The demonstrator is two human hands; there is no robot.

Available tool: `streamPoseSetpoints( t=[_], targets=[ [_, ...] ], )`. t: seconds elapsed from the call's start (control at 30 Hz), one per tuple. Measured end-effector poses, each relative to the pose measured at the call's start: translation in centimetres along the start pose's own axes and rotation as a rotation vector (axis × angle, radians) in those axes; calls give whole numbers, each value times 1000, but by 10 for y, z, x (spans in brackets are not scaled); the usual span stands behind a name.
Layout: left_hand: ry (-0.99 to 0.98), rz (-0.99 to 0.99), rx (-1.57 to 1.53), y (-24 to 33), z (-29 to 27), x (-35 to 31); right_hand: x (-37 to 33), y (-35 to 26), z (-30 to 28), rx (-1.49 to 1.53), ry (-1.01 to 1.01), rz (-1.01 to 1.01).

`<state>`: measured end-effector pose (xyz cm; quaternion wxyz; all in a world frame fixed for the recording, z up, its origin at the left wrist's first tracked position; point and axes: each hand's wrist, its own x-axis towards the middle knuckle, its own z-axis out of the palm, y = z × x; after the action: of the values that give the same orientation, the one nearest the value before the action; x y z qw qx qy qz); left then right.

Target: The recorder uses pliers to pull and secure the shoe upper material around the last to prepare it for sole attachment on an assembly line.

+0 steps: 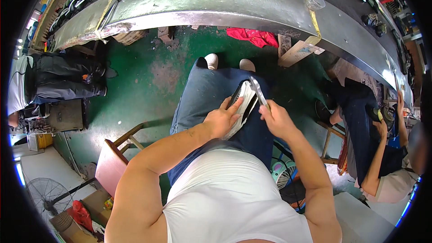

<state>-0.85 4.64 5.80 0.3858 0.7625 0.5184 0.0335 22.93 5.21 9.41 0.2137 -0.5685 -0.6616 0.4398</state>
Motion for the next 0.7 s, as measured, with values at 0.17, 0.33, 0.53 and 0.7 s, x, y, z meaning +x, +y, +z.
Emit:
streamPoseSetpoints(
  t=[0.17, 0.33, 0.53, 0.7],
  targets=[
    [41, 35, -23, -15, 12, -17, 21, 20, 20, -329, -128, -67],
    [143, -232, -620, -33, 51, -32, -9, -18, 11, 115, -103, -38],
    [-118, -166, -241, -10, -1, -33, -21, 4, 26, -157, -261, 95],
    [111, 73, 126, 14, -80, -34, -49, 46, 30, 311, -48, 242]
  ],
)
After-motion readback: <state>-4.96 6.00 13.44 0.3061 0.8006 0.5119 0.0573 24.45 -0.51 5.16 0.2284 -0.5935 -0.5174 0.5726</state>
